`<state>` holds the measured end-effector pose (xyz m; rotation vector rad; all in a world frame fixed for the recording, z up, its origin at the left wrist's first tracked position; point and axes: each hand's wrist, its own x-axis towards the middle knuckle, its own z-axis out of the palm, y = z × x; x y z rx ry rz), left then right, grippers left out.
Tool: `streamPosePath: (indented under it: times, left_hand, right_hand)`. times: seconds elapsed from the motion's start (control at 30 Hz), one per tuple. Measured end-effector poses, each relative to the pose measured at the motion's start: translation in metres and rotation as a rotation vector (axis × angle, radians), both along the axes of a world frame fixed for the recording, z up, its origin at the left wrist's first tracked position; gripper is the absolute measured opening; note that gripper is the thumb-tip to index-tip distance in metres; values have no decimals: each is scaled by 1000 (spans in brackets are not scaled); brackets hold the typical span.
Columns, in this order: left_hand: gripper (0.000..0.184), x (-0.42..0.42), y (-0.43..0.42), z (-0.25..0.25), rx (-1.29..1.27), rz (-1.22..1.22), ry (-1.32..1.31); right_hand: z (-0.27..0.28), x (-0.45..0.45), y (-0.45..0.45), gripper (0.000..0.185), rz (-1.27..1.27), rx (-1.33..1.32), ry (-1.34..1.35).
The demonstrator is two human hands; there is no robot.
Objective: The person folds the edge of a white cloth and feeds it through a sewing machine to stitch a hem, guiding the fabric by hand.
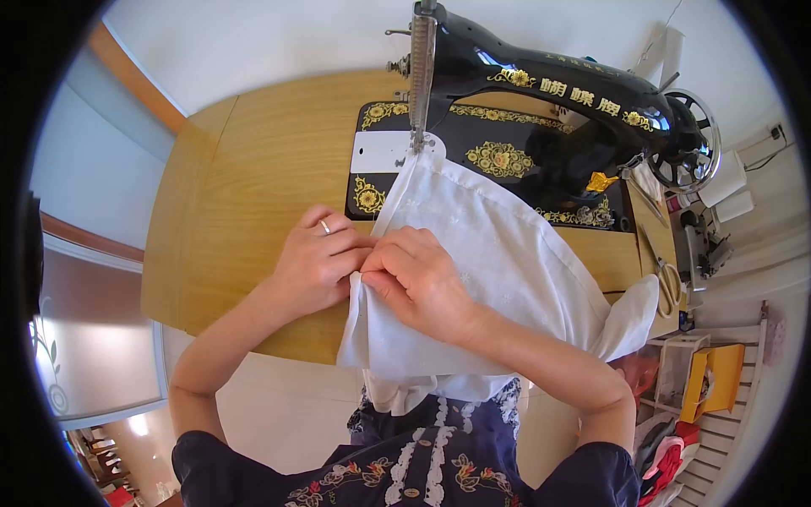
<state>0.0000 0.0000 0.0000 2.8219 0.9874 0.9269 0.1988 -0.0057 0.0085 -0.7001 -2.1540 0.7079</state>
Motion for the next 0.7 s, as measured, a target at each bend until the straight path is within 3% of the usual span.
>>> streamPosePath:
  times: [0.07,0.17,0.27,0.57,0.67,0.7]
  left_hand:
    - [22,3,-1,-6,101,23,-25]
    - [21,7,-4,-6,182,46,-35]
    - [21,5,-7,-3,261,62,-46]
    - [21,5,-9,-3,264,32,38]
    - [22,4,-10,-3,238,29,58]
    - [22,3,-10,-4,237,33,57]
  right_hand:
    - [0,3,5,11,73,-45,48]
    - [4,15,30,10,-110,-4,1]
    - [7,21,49,7,-278,-147,-50]
    - [-1,5,75,9,-172,129,-318]
    - [-12,6,85,8,-215,174,-63]
    - [-8,9,85,8,-244,-71,3]
